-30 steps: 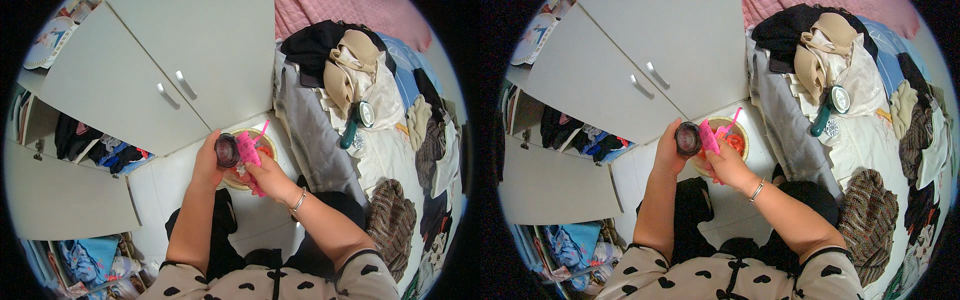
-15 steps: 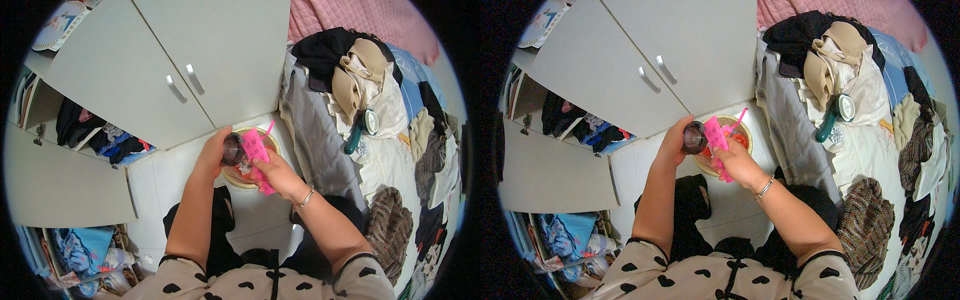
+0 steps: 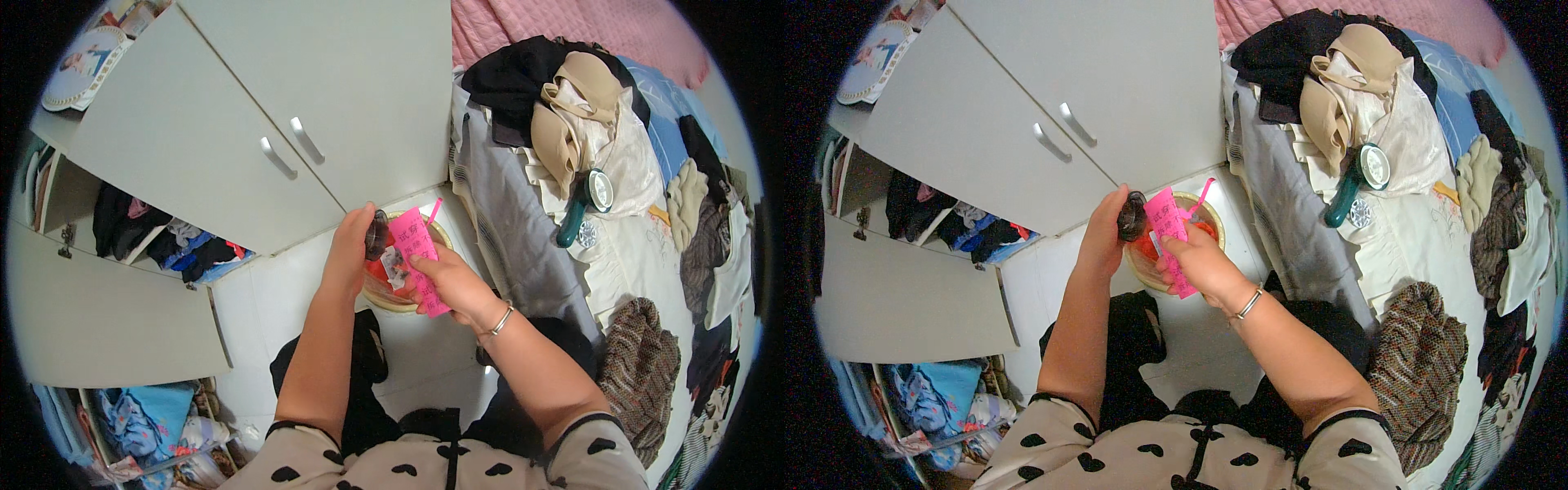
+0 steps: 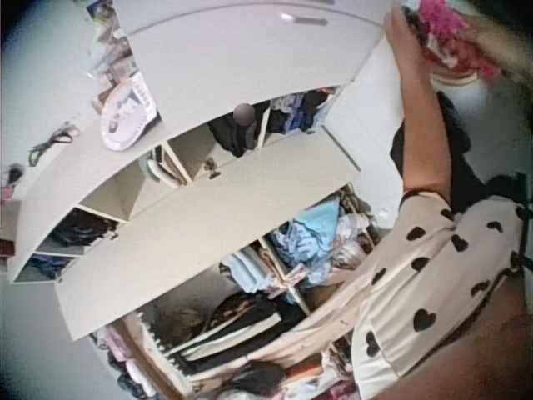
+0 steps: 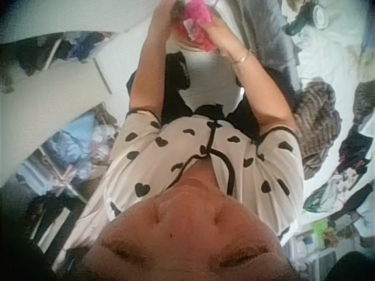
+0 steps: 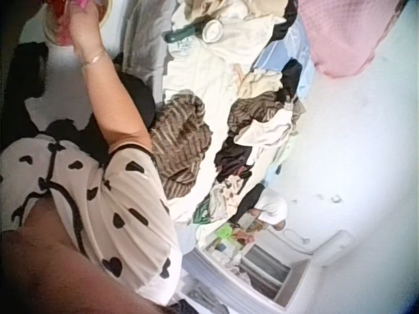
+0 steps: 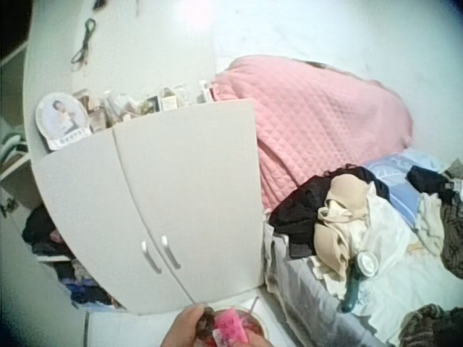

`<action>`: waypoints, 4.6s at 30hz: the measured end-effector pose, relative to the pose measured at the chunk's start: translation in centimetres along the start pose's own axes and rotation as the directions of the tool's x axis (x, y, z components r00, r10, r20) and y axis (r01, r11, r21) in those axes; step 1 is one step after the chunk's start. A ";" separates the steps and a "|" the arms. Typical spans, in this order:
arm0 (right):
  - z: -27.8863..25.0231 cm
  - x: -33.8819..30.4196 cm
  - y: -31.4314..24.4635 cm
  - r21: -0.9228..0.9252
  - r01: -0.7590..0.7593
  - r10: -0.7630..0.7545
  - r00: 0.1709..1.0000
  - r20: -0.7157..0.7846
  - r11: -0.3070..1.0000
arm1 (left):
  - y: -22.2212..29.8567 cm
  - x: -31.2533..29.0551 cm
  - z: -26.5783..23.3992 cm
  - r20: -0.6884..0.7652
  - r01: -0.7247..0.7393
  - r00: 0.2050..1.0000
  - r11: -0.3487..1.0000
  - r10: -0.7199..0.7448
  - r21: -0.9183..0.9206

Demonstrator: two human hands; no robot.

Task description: The person assembles a handheld lint remover by attaching a circular metal filter to the device's base. They then place a pink paper note into a small container and reattach the device's lid.

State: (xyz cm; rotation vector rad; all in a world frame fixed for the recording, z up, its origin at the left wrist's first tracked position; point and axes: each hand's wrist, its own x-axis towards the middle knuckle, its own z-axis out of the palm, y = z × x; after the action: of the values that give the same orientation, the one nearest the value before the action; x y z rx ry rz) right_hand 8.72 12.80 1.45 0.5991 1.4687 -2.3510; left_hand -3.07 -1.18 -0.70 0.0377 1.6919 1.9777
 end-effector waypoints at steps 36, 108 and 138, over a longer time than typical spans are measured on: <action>-0.3 -0.7 -0.8 0.587 -0.162 0.098 0.985 0.140 0.793 | -0.6 -1.6 2.5 0.059 -0.447 0.885 0.805 0.463 0.390; 1.5 -0.9 1.4 -0.174 0.168 -0.155 0.984 0.085 0.970 | -0.2 -2.2 3.3 0.098 0.248 0.969 0.880 -0.228 -0.406; 0.4 -1.5 -0.9 0.286 -0.049 0.035 0.998 0.051 0.957 | 0.1 -1.3 2.3 0.125 0.171 0.983 0.902 -0.132 -0.395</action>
State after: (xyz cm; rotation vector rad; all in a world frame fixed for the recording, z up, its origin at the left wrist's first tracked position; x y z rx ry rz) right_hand 9.55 12.91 3.04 0.6340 1.0907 -2.5462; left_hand -1.17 0.32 0.28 -0.1433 1.1596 2.1292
